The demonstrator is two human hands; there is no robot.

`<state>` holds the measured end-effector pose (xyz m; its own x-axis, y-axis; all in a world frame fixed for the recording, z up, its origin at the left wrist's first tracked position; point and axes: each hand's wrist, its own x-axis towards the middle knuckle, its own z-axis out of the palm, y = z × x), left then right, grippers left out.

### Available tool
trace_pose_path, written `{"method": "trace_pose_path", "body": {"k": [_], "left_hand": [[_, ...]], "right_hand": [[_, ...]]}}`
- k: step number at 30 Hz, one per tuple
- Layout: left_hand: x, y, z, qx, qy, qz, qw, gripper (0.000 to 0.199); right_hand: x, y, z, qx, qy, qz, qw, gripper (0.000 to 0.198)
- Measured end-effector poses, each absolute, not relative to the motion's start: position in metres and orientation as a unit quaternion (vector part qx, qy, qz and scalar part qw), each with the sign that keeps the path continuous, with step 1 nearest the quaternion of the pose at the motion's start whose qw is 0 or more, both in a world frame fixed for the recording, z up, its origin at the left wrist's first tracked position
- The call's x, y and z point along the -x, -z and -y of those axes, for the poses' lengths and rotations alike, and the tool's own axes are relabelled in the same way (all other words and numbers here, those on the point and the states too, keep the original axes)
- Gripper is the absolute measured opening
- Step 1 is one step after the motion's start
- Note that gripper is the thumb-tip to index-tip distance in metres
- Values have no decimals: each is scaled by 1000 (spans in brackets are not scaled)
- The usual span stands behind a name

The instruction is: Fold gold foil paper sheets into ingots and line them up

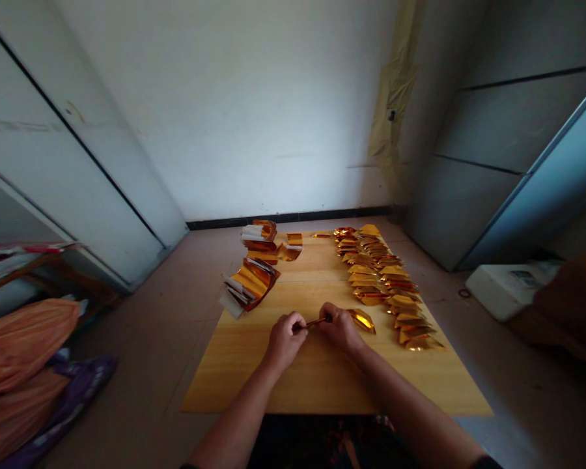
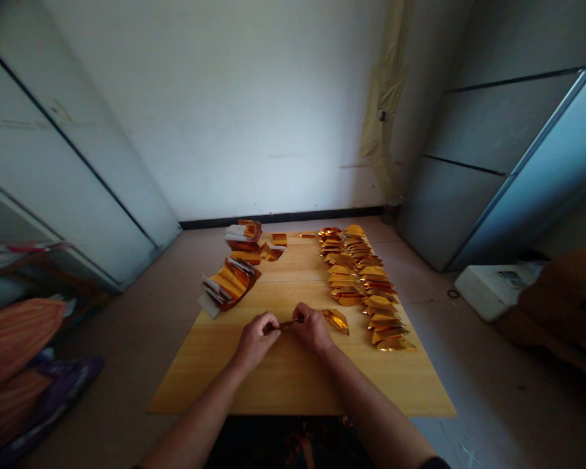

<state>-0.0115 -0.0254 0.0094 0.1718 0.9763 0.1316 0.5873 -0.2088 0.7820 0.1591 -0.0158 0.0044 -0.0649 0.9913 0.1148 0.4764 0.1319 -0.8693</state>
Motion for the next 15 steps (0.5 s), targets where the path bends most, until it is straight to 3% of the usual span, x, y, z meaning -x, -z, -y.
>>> {"method": "trace_pose_path", "body": {"k": [4,8,15], "left_hand": [[15,-13,23,-683,-354,-525,363,13],[16,-16,22,-684,-360,-528,351,10],[15,-19,21,-689,-366,-526,339,6]], "right_hand": [[-156,3,14,538,-391,609,432,8],[-155,1,14,519,-417,593,454,9],[-159,-19,18,530,-371,668,367,7]]}}
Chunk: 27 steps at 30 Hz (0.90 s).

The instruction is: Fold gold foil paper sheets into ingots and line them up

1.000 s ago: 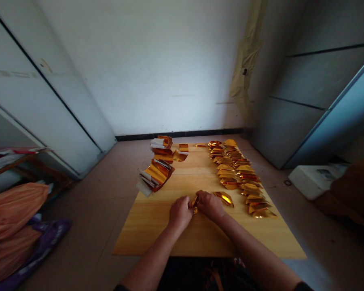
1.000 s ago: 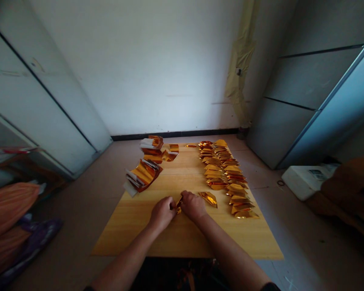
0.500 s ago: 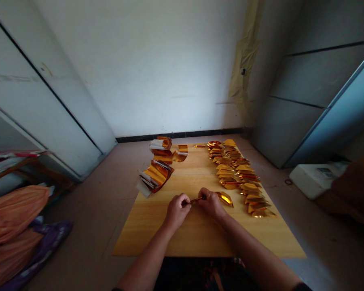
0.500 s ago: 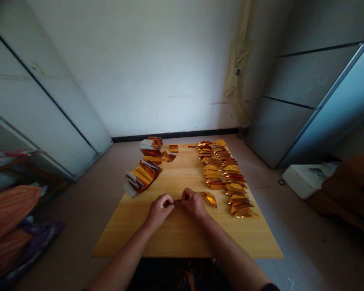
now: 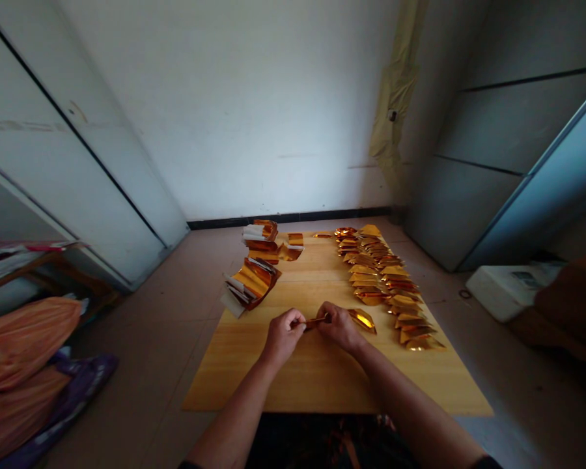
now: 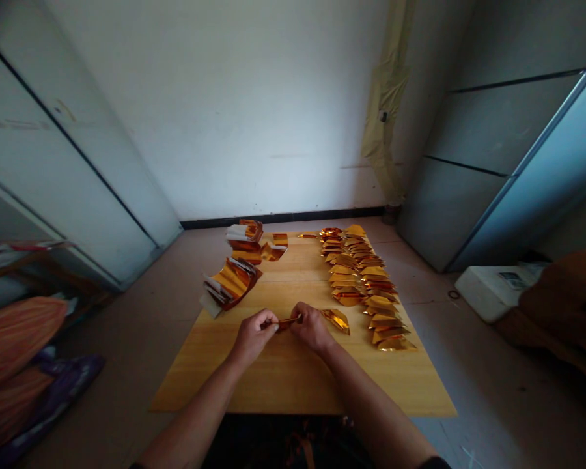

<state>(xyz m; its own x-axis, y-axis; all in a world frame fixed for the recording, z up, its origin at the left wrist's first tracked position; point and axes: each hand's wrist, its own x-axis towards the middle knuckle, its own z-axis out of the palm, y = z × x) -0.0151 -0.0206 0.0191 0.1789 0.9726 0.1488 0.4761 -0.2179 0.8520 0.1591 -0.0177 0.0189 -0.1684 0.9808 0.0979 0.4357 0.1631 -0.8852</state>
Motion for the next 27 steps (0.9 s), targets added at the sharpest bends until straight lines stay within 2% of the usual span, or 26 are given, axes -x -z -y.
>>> {"method": "trace_pose_path", "body": {"k": [3,6,9,12,14,16,19,22,27], "left_hand": [[15,-12,16,-680,-359,-528,362,5],[17,-2,9,-666,-363,-522,390,4],[20,2,2,-671,-356,-526,383,13],[23,-3,-3,-707,-347,-524,324,25],[25,-7,-3,-757,-345,-500,241,26],[26,-8,0,-805,-336,-468,144,24],[26,-4,10,-849,-294,-437,44,23],[27,0,21,-871,-254,-421,10,23],[37,2,31,-872,-261,-412,36,21]], "right_hand": [[-157,-25,18,537,-383,684,313,10],[-154,-25,14,552,-404,667,295,11],[-151,-20,8,560,-395,667,292,8],[-149,-14,5,526,-307,719,334,9],[-149,-9,5,493,-212,768,350,13],[-150,-5,7,468,-125,812,325,18],[-154,0,12,425,-50,870,244,22],[-160,0,18,410,-28,892,189,21],[-166,-7,27,453,-58,872,177,17]]}}
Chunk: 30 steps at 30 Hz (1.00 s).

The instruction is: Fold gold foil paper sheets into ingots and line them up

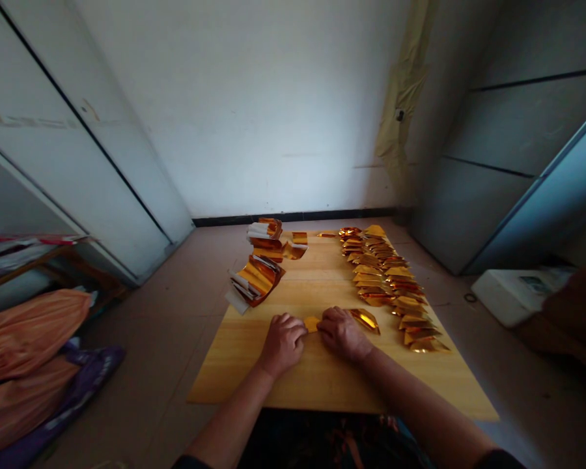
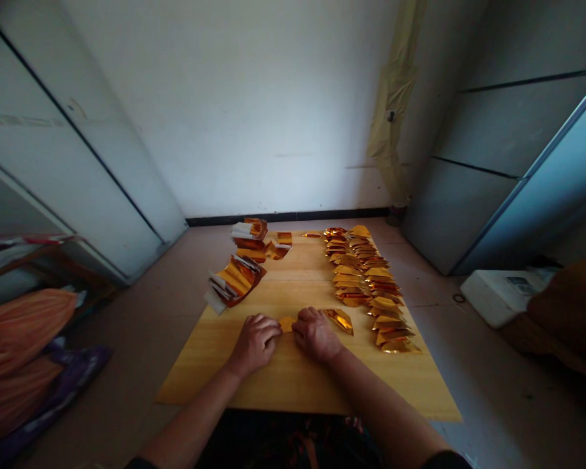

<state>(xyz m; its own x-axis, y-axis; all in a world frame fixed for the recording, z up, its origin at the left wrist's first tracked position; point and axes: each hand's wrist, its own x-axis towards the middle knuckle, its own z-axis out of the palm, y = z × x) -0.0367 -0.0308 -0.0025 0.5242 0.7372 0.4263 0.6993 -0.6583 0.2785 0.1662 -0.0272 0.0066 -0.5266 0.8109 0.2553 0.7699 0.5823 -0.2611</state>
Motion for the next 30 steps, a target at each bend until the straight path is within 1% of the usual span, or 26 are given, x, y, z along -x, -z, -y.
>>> {"method": "trace_pose_path", "body": {"k": [2,5,10,14,19,22,25,28,30], "left_hand": [[41,4,32,-870,-269,-411,51,18],[44,5,37,-873,-258,-411,52,21],[37,-3,52,-870,-192,-454,10,21],[35,-8,57,-869,-157,-469,8,21],[40,-7,58,-852,-175,-492,29,26],[41,-6,60,-846,-189,-498,31,26],[41,-6,63,-843,-191,-503,23,27],[40,-8,66,-841,-190,-506,18,26],[39,-10,66,-841,-188,-508,16,23]], "right_hand": [[-163,-9,29,495,-74,850,165,20],[-151,-12,29,558,-89,813,136,22],[-131,-24,25,631,-131,762,71,21],[-122,-33,24,662,-134,736,47,17],[-116,-38,24,688,-145,710,28,30],[-117,-38,22,690,-153,707,28,30],[-123,-37,20,690,-179,700,40,23],[-132,-32,17,681,-211,698,63,14],[-138,-29,15,672,-224,701,86,15]]}}
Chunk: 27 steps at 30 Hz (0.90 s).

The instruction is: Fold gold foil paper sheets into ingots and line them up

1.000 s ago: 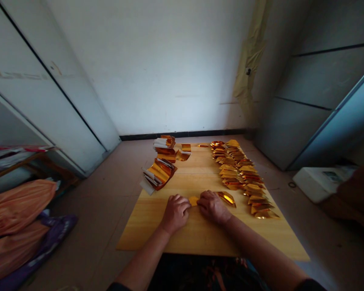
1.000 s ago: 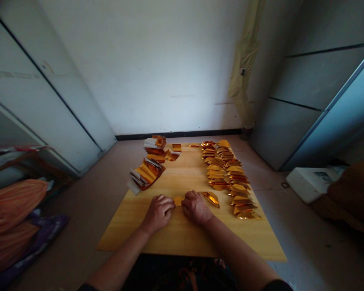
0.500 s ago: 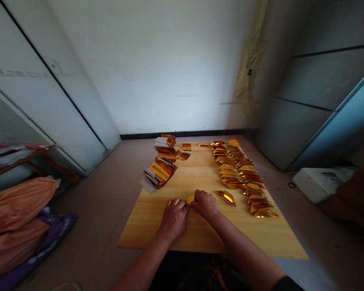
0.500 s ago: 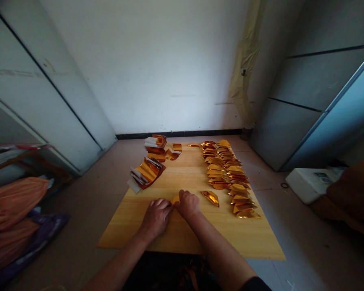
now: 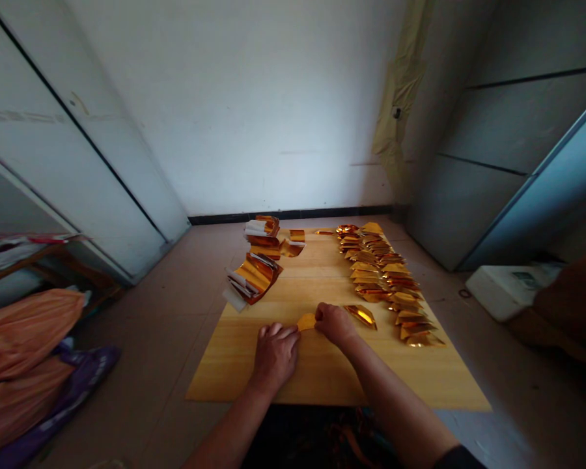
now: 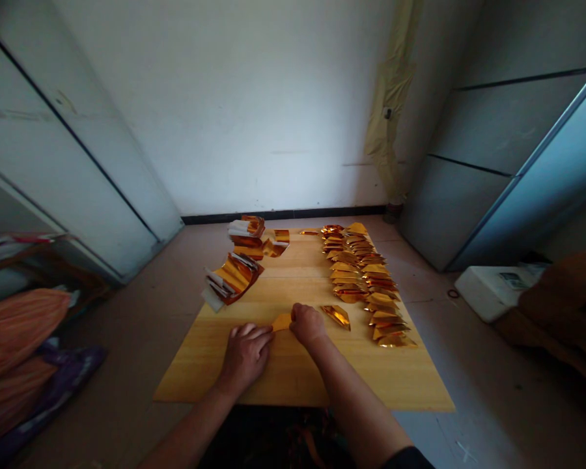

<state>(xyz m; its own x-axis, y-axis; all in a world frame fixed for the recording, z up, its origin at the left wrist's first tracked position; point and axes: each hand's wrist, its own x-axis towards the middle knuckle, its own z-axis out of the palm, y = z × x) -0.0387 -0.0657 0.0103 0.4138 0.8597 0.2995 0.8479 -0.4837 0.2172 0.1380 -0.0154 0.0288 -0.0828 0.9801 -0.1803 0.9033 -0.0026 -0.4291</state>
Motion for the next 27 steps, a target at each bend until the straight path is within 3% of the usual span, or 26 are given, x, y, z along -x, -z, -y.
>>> {"method": "trace_pose_path", "body": {"k": [6,27], "left_hand": [[24,-12,53,-829,-187,-527,-1,18],[24,6,23,-853,-182,-489,-22,15]], "right_hand": [[-144,-24,14,658,-244,704,112,26],[-149,-18,25,644,-189,730,133,16]]}}
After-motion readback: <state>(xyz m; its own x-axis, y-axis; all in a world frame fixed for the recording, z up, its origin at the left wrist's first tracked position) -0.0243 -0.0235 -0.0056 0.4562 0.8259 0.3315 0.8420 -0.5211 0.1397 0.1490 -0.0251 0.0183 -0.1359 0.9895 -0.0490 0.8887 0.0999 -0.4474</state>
